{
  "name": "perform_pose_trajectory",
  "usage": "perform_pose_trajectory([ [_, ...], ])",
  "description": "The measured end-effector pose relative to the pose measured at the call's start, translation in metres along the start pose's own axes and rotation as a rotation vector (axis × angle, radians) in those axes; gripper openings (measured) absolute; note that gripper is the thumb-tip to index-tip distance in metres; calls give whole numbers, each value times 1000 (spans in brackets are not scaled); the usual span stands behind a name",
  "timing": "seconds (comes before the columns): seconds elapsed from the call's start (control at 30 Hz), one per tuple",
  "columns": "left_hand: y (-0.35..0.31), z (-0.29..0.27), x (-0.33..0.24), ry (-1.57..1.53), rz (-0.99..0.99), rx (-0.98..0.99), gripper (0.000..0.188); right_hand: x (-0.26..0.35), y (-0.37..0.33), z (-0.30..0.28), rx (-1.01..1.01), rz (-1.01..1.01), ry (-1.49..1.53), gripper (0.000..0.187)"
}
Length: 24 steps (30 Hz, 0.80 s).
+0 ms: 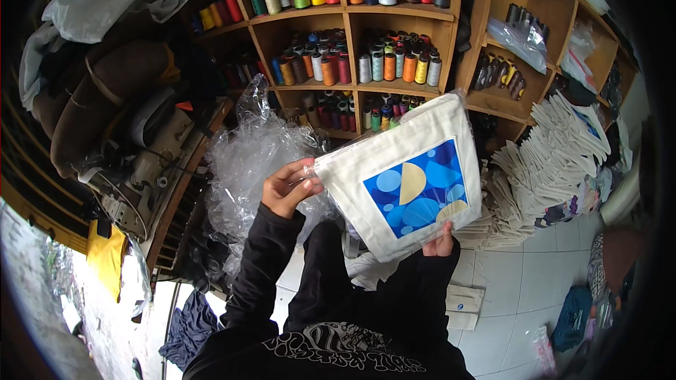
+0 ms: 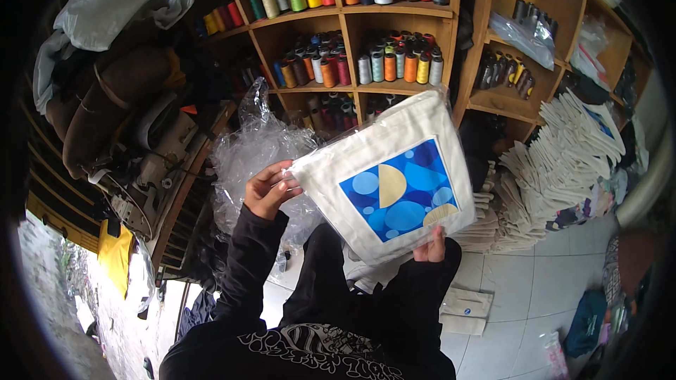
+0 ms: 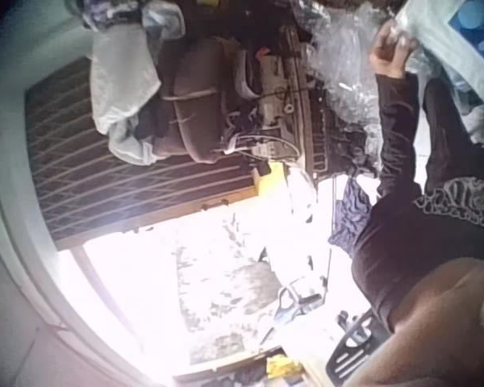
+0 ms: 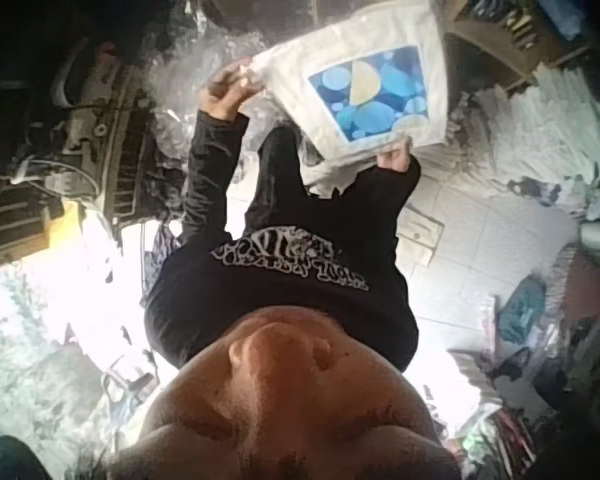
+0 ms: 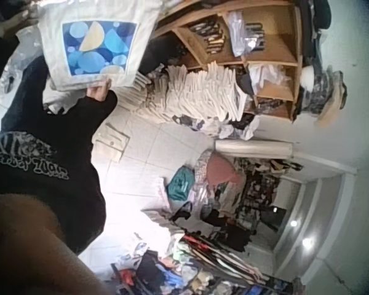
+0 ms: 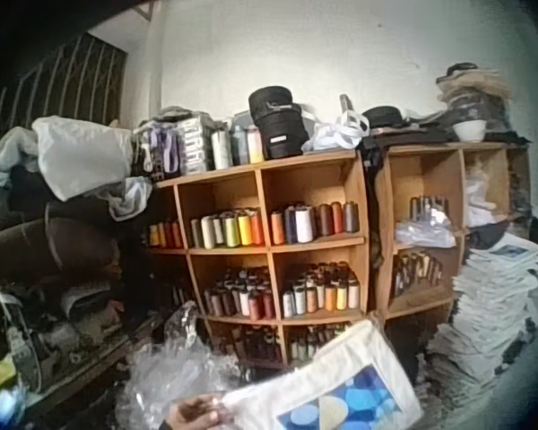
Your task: The recorder is placing printed tote bags into plastic sleeves and organizing them in a textile workshop.
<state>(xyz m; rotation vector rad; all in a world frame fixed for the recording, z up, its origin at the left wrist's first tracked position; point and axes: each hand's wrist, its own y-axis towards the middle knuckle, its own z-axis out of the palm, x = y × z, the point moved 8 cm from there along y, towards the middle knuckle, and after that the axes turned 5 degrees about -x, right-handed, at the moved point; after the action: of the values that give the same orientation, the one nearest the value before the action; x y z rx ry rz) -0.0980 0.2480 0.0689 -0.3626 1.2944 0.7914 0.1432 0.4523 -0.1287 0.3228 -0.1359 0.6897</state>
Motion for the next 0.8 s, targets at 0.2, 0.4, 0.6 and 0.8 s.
perform_pose_trajectory([
  [0.2, 4, 2, -1, -9, 75, -155, 12, 0, -2, -4, -92, -54, -5, 38],
  [0.4, 10, 9, -4, 4, 108, -137, 9, 6, -1, 0, -88, -107, -30, 41],
  [0.6, 13, 22, 9, -294, -30, 48, 50, 13, 2, 16, -46, -117, 4, 38],
  [0.8, 25, 58, 30, -173, 149, 172, 56, 13, -2, 11, -100, -138, 24, 42],
])
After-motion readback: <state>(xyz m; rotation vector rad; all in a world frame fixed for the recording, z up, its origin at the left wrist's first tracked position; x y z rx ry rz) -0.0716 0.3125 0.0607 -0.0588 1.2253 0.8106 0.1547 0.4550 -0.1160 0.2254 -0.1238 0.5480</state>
